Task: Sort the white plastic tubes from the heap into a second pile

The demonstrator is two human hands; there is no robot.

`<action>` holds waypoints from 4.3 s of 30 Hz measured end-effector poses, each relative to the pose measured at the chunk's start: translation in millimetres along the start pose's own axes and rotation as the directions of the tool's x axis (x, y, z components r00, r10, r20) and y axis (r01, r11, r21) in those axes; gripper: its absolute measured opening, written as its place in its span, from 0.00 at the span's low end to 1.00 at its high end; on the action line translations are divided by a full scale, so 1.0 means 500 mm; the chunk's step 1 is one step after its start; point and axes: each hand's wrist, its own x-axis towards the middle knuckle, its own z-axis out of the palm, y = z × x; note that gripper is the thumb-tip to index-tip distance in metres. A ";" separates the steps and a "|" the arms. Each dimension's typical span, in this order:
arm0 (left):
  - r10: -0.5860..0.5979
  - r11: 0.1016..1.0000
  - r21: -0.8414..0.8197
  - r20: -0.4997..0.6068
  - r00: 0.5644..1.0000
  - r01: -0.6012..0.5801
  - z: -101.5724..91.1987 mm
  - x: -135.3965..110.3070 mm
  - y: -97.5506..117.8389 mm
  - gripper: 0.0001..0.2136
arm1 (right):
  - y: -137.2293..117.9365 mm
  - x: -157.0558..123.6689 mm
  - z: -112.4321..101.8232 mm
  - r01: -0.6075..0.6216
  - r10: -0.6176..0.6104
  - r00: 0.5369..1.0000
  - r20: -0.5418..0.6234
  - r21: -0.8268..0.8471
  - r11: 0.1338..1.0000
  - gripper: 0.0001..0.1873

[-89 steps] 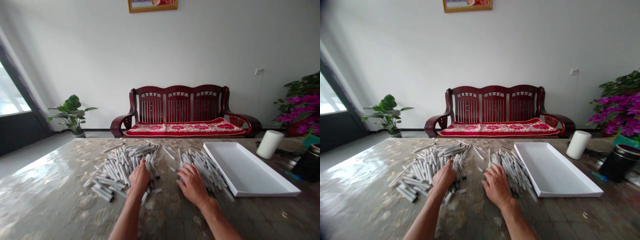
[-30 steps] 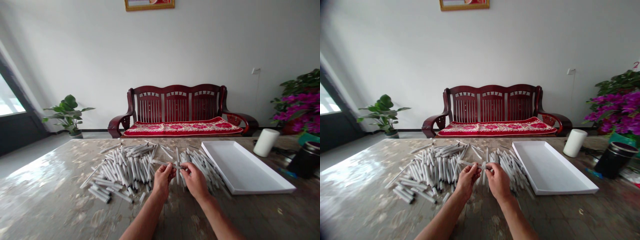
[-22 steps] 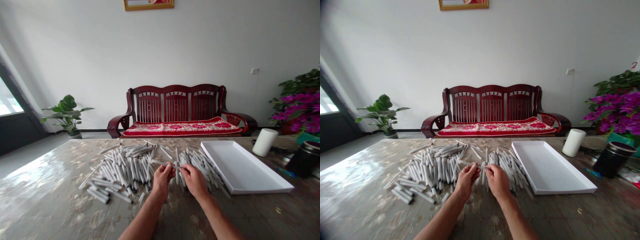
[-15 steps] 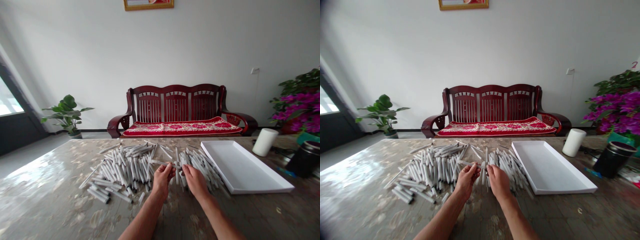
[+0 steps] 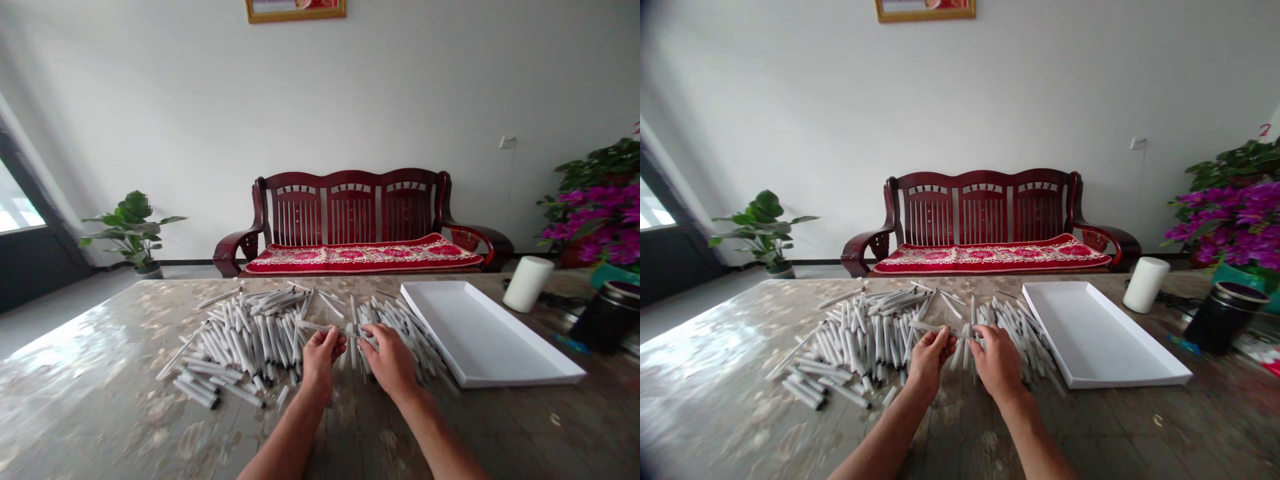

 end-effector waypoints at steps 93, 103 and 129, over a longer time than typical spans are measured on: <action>-0.194 0.973 -0.098 0.138 0.971 0.208 0.012 -0.022 0.038 0.06 | -0.049 -0.012 -0.002 -0.268 0.132 0.929 0.346 0.380 0.886 0.30; -0.076 0.995 -0.056 0.146 0.986 0.085 0.005 -0.015 0.028 0.18 | -0.032 -0.002 0.016 -0.440 0.158 0.875 0.458 0.613 0.656 0.29; -0.045 0.995 -0.080 0.093 0.995 0.052 0.008 -0.012 0.005 0.14 | -0.026 0.001 0.000 -0.219 0.149 0.970 0.194 0.413 0.884 0.21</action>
